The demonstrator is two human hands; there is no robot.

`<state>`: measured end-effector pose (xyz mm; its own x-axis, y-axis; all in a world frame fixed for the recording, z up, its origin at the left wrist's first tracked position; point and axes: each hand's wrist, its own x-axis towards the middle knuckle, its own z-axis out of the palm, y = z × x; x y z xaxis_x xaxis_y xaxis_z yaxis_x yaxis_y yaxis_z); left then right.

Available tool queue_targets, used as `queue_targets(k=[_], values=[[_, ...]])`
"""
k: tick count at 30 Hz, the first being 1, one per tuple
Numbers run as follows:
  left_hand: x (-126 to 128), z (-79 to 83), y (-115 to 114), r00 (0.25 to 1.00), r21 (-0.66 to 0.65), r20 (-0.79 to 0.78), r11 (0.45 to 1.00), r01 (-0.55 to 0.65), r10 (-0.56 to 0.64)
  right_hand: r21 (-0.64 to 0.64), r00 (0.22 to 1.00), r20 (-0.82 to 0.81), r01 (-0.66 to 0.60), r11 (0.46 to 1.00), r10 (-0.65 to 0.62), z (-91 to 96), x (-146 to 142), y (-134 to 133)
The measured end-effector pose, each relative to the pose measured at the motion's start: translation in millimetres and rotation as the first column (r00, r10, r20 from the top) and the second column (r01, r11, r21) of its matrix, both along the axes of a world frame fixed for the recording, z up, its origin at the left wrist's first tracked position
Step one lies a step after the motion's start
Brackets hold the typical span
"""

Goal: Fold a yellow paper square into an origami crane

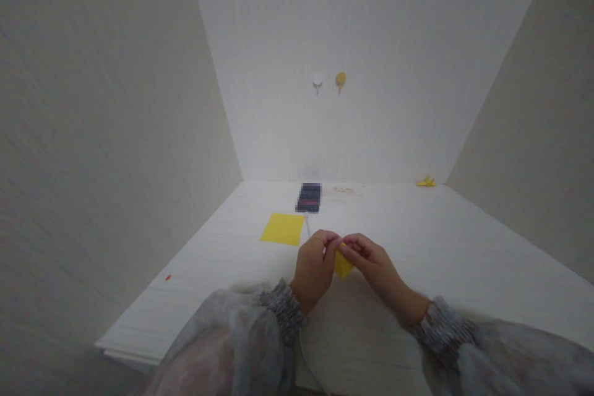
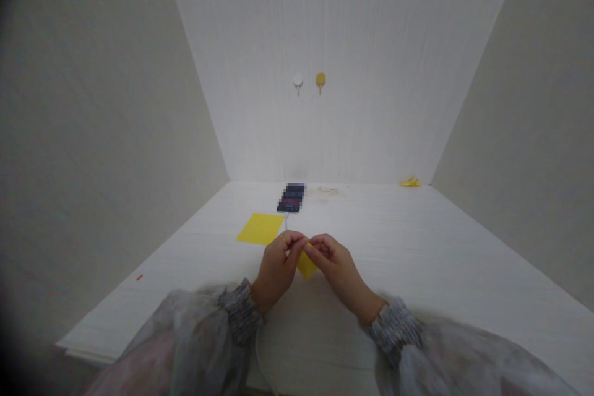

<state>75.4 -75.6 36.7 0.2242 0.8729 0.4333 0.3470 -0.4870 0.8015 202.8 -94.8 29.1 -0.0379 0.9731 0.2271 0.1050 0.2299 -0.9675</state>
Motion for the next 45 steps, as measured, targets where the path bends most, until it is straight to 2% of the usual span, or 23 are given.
queue_targets(k=[4,9,13,17,21,25,28,30,32,36,38,40,45], values=[[0,-3.4,1,0.995,-0.045,0.082,0.998,0.053,-0.049,-0.012,0.997,0.065,0.052,0.999,-0.052,-2.5,2,1],[3,-8.1,2,0.948,-0.112,0.274,0.973,0.201,-0.164,0.037,0.993,0.053,0.103,0.994,-0.105,-6.1,7,-1],[2,-6.3,1,0.934,-0.092,0.324,0.977,0.193,-0.154,0.087,0.991,0.075,0.105,0.991,-0.111,-4.7,8,-3],[-2,-3.7,-1,0.964,0.051,0.244,0.994,0.095,-0.105,0.264,0.984,0.159,0.031,0.964,-0.075,0.9,11,-5],[-6,-4.5,-1,0.995,0.294,0.082,0.955,0.027,-0.054,0.459,0.956,0.282,-0.062,0.886,-0.079,5.3,15,-5],[-8,-7.3,1,0.999,0.342,-0.017,0.938,0.047,-0.044,0.555,0.920,0.352,-0.057,0.830,-0.172,4.6,17,-6],[-7,-7.5,-1,0.994,0.324,-0.007,0.941,0.101,-0.105,0.583,0.913,0.347,-0.029,0.812,-0.217,3.8,18,-8],[-6,-6.9,-3,0.981,0.275,0.047,0.947,0.167,-0.187,0.568,0.918,0.329,-0.006,0.823,-0.220,3.5,20,-9],[-5,-6.6,-5,0.944,0.187,0.150,0.946,0.265,-0.294,0.503,0.941,0.267,0.048,0.863,-0.208,2.4,22,-9],[-6,-8.1,-6,0.806,0.036,0.390,0.882,0.469,-0.445,0.231,0.992,-0.014,0.122,0.965,-0.122,-4.1,26,-3],[-6,-9.5,-6,0.783,0.046,0.398,0.863,0.503,-0.477,0.113,0.982,-0.174,0.096,0.989,-0.076,-7.2,26,0],[-6,-10.8,-6,0.791,0.081,0.357,0.860,0.503,-0.496,0.031,0.958,-0.285,0.054,0.998,-0.043,-8.7,25,2],[-5,-13.3,-5,0.797,0.109,0.328,0.859,0.501,-0.507,-0.048,0.915,-0.403,-0.025,0.999,0.004,-7.3,22,2]])
